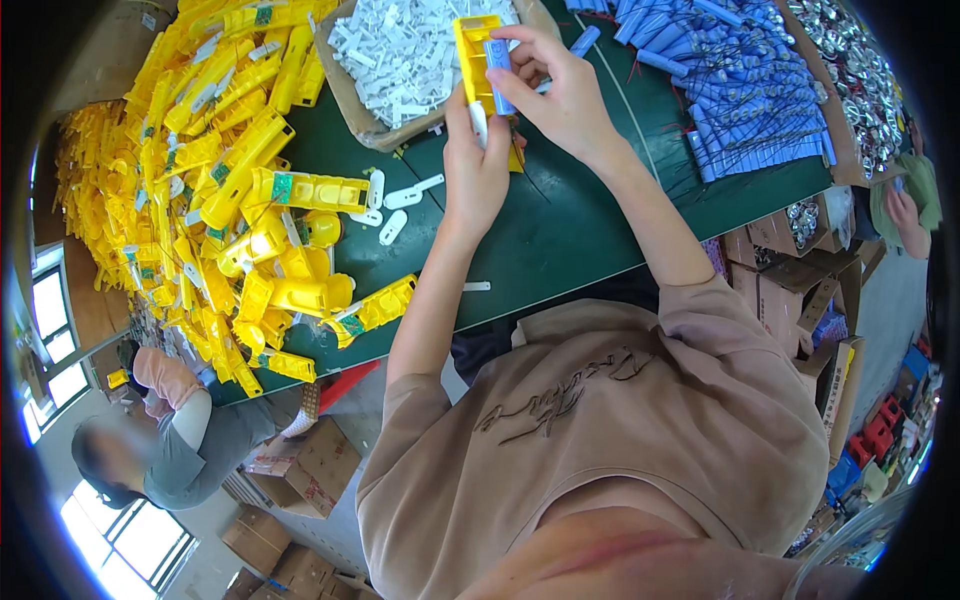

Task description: The person assembles flashlights by inserting circuit components, batteries, and small plastic parts into plastic flashlight casings by hand.

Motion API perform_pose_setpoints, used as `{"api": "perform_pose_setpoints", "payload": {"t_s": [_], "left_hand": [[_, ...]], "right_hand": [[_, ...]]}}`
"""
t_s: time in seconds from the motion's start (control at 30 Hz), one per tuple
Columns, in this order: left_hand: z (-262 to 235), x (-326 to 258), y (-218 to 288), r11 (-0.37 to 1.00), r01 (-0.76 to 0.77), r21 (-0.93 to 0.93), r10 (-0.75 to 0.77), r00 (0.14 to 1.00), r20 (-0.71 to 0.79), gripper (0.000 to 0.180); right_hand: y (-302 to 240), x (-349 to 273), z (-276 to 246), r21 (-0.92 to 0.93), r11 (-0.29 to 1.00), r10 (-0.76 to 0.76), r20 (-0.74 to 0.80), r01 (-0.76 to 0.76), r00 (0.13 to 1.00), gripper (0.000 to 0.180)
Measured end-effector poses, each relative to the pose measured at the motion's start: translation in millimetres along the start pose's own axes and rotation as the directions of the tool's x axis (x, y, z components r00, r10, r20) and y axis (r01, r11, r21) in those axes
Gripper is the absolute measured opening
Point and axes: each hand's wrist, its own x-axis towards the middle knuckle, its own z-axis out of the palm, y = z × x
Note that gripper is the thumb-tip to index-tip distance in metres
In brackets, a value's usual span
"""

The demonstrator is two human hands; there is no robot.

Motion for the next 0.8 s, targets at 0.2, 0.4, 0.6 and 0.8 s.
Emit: {"api": "perform_pose_setpoints", "payload": {"t_s": [0.2, 0.4, 0.6, 0.8], "left_hand": [[1, -7, -2, 0.969, -0.054, 0.242, 0.060, 0.998, -0.016, 0.047], [-1, -10, -10, 0.943, -0.100, 0.316, 0.113, 0.993, -0.025, 0.049], [-4, -12, -9, 0.986, -0.102, 0.130, 0.106, 0.994, -0.018, 0.049], [-8, -2, -10, 0.984, -0.173, 0.048, 0.174, 0.985, -0.017, 0.043]], "right_hand": [[14, -10, 22, -0.164, 0.986, -0.037, -0.155, 0.011, 0.987, 0.028], [18, -13, 30, -0.304, 0.942, -0.215, -0.211, 0.145, 0.954, 0.021], [-7, -12, 18, -0.367, 0.913, -0.209, -0.047, 0.178, 0.977, 0.047], [-20, -10, 16, -0.331, 0.942, -0.088, -0.067, 0.062, 0.994, 0.043]]}}
